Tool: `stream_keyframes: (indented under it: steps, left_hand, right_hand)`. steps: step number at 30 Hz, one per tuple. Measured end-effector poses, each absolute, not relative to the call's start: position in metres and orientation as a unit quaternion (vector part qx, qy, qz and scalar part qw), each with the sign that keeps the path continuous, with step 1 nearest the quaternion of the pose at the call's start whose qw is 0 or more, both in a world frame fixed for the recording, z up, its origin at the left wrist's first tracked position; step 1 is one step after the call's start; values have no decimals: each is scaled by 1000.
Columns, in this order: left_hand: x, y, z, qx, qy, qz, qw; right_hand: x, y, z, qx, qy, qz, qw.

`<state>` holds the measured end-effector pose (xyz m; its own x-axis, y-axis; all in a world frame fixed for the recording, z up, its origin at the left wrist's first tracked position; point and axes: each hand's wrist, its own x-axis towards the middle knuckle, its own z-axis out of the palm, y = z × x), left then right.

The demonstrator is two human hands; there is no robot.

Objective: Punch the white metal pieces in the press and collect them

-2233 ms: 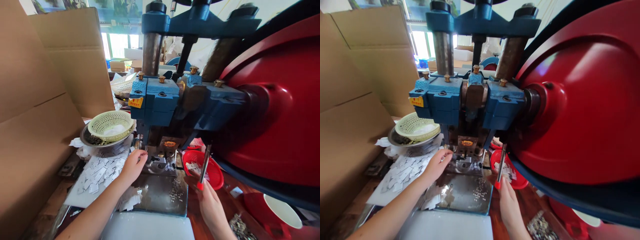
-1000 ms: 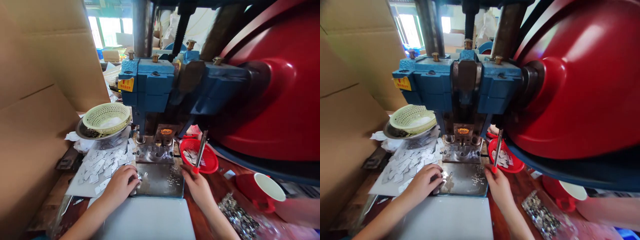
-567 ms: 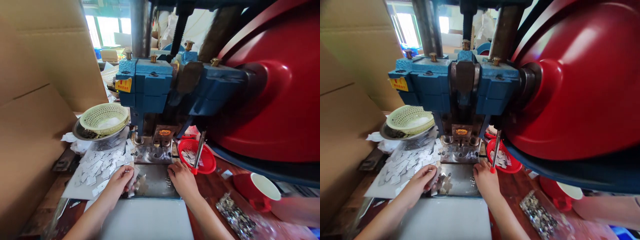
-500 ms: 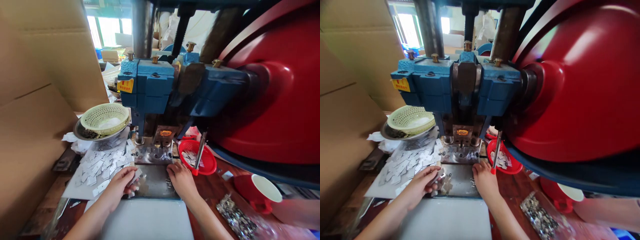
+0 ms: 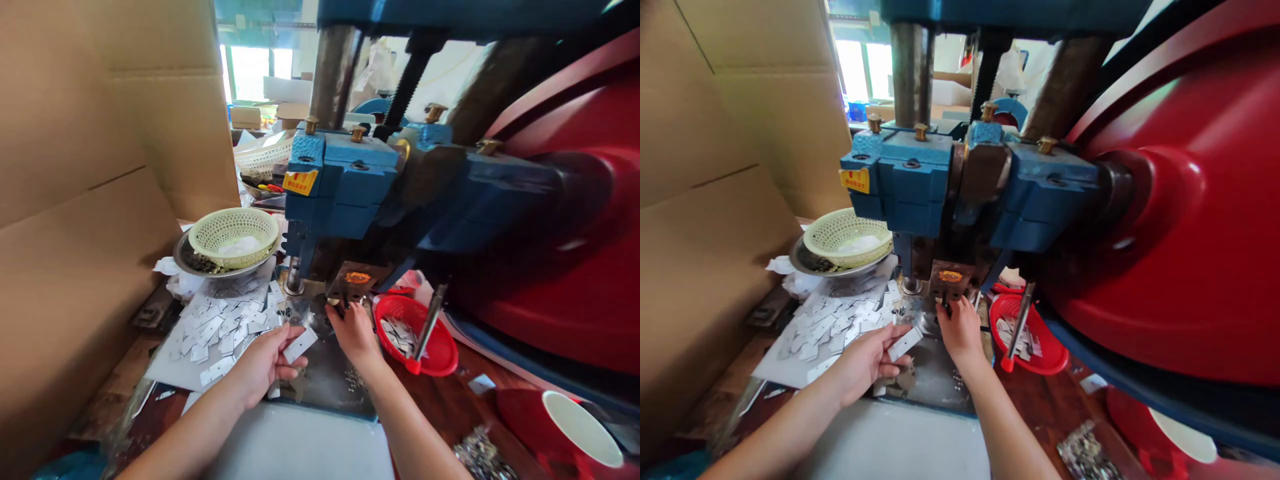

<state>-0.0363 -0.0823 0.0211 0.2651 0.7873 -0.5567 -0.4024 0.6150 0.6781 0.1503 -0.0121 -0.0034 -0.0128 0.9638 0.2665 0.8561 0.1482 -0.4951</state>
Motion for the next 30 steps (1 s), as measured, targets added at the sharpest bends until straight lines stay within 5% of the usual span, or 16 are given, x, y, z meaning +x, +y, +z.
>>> stream_keyframes:
  steps: [11,19,24,30]
  left_hand:
    - [-28,-75,21,184,445,379,790]
    - [-27,-80,24,286,459,405,738]
    - [-22,-84,29,446,497,386,637]
    - [-17,-77,26,365,486,394,689]
  right_hand:
    - [149,-69,10,-523,-751,251,316]
    - [157,-87,5,-466,-764,237,377]
    - [156,-90,0,-532,-684,314,388]
    - [156,-82,-1,-574,-589,389,414]
